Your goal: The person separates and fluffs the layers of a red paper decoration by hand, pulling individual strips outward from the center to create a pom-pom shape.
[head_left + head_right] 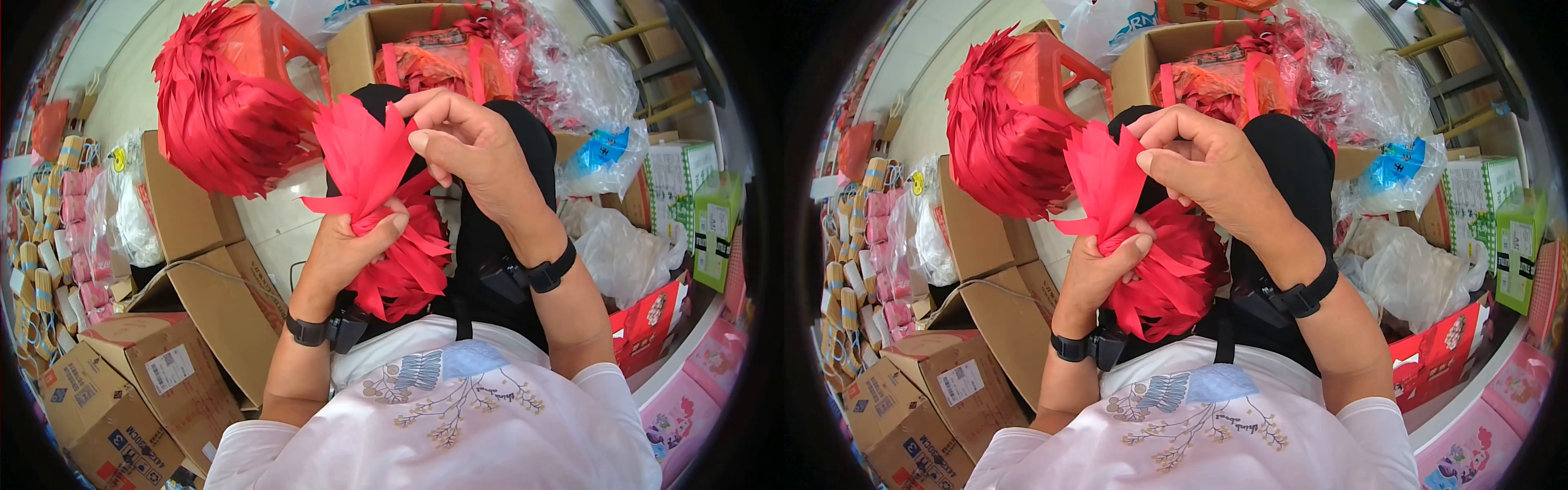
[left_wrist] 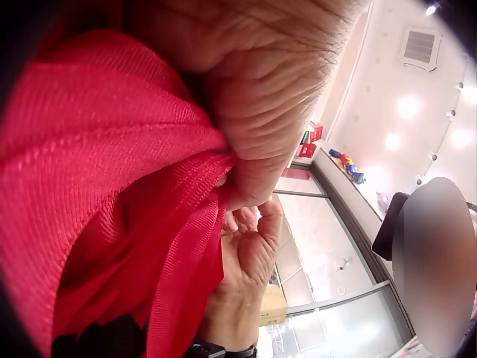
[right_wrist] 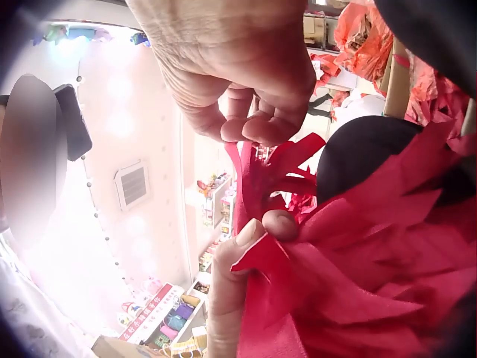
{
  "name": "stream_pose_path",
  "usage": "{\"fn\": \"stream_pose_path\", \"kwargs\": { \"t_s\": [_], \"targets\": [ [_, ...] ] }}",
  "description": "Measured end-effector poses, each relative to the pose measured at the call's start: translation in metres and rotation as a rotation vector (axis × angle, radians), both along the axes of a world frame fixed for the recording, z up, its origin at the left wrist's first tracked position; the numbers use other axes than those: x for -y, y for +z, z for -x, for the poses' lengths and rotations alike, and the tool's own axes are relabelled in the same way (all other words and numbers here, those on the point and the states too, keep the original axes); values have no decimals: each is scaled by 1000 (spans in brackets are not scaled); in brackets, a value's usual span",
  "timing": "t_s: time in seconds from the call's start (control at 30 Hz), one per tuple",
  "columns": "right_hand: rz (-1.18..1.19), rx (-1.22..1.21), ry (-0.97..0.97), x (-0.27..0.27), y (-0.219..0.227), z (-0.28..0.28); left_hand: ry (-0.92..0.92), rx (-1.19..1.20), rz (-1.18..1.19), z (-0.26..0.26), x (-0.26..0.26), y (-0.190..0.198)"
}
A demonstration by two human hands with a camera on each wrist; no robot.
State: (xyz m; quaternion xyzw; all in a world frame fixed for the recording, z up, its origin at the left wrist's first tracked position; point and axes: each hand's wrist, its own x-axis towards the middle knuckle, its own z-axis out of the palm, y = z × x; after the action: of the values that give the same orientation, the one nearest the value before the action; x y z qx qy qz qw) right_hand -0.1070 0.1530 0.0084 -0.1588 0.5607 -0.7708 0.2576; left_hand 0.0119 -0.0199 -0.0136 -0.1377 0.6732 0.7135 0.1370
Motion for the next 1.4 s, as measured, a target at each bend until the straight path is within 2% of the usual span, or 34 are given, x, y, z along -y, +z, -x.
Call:
{"fn": "stream_pose_path", "kwargs": {
  "t_s": [0.63, 0.93, 1.03, 1.13, 1.23, 1.4],
  "targets": [
    [21, -103, -101, -2, -4, -11, 3, 4, -15, 1, -1, 3],
    [114, -44, -52, -5, -8, -13, -24, -13, 8, -1, 2, 0],
    [135, -110, -46, -6, -14, -11, -10, 1, -24, 0, 1, 1],
    [158, -90, -24, -8, -16, -12, -1, 0, -35, 0, 0, 1],
    [158, 83, 42, -9, -4, -18, 11, 9, -35, 0, 0, 1],
    [139, 163, 77, -16, -20, -22, 45, 30, -106, -2, 3, -3]
  ]
}}
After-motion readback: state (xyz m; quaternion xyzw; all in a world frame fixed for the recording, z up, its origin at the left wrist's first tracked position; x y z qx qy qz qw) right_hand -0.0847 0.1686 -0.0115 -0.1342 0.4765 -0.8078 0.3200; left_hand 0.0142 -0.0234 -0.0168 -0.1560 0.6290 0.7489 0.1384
